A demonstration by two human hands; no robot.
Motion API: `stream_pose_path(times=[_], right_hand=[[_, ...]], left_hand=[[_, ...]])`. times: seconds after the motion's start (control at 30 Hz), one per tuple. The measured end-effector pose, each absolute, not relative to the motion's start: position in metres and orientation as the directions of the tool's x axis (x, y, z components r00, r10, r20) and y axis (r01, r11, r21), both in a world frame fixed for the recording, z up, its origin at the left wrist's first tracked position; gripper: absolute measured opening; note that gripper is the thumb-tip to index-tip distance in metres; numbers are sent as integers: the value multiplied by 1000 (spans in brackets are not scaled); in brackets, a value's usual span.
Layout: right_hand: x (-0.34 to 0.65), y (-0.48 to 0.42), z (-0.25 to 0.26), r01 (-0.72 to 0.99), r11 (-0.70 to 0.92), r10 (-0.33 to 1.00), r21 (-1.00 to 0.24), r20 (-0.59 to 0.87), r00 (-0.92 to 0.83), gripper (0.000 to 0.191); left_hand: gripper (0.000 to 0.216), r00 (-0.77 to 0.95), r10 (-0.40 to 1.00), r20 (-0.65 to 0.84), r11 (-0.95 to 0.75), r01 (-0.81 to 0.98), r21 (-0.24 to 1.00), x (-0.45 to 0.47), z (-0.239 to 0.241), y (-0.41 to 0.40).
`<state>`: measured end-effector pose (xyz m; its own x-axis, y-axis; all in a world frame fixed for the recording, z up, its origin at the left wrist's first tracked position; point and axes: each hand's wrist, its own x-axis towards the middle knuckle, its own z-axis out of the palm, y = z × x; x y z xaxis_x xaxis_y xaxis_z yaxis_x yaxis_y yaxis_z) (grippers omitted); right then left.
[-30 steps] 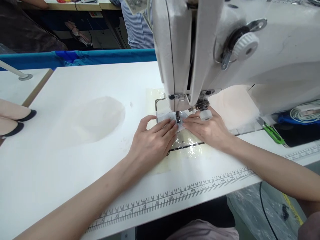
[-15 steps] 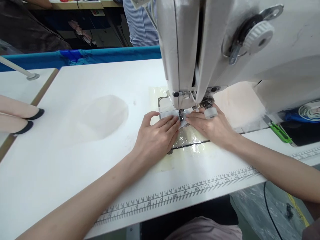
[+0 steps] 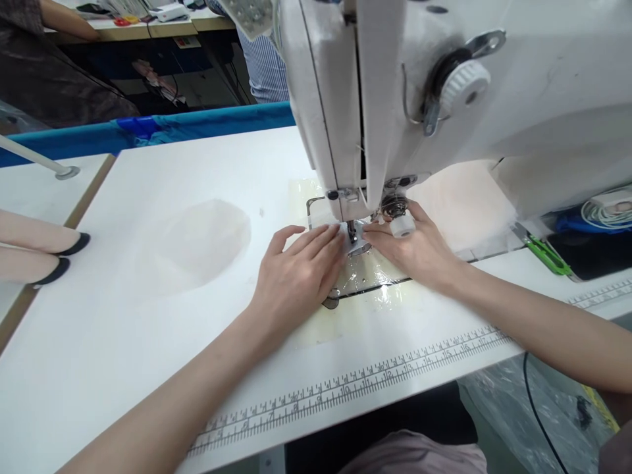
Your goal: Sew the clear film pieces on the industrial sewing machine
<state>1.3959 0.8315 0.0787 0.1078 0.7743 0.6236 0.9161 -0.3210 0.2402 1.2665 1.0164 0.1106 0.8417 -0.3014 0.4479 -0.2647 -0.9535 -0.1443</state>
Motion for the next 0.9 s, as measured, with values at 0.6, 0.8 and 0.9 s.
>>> stream_pose_path(times=[0.6,0.8,0.9], right_hand=[[1361,827,89,991,-136,806,21,584,98,27],[1361,824,89,970,-239,822,43,541,179,29],[1362,823,91,962,-270,827,47,523,206,27]], left_hand=[[23,852,-320,414,-942,-333,-43,1260,121,1018],[31,883,-321,342,-939,-345,10,1260,121,1019],[32,861,-373,347,-925,-371,-75,1260,118,1017]])
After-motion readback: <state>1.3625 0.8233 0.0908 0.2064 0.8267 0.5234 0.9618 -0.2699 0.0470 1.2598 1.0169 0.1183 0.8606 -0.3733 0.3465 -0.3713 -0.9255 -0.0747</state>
